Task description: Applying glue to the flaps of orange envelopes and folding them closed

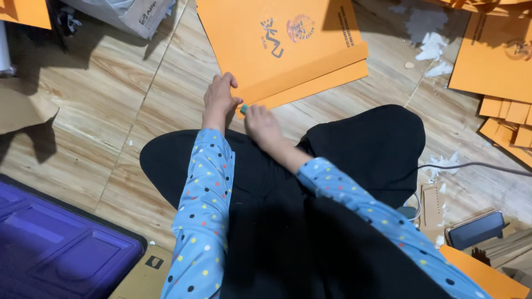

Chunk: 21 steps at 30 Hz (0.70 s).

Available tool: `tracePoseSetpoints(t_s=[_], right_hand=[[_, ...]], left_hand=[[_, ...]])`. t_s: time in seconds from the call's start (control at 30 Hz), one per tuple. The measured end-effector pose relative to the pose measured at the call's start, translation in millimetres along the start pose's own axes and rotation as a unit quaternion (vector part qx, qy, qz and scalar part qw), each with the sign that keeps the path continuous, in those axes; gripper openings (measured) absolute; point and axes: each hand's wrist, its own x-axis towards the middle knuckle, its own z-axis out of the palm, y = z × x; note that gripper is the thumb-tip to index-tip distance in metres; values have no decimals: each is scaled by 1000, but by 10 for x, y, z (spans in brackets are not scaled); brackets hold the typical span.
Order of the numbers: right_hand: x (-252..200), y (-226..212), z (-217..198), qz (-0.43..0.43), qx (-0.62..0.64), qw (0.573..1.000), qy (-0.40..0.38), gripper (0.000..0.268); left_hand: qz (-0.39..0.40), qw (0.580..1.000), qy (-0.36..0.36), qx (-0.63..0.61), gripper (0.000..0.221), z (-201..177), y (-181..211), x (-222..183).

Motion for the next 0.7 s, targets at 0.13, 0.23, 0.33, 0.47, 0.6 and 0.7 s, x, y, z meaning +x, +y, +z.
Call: tracePoseSetpoints(t_s=[0.13, 0.23, 0.33, 0.47, 0.6, 0.7], right_hand=[[-120, 143, 3, -76, 82, 994, -1, 24], [-221, 250, -183, -202, 194, 960, 11, 25], [-407, 184, -287, -173, 193, 965, -27, 10], [-560, 230, -514, 106, 406, 887, -195, 27], [-793, 391, -165, 322, 364, 864, -131, 45], [-696, 350, -404, 377, 401, 830, -92, 61]], left_hand=[[10, 1000, 19, 17, 37, 66, 40, -82], [56, 990, 74, 103, 36, 40, 270, -206], [113, 980, 73, 145, 34, 240, 352, -197], [101, 986, 12, 135, 37, 542, 271, -164], [148, 984, 87, 41, 22, 705, 347, -238], [161, 972, 154, -80, 25, 968, 464, -196]])
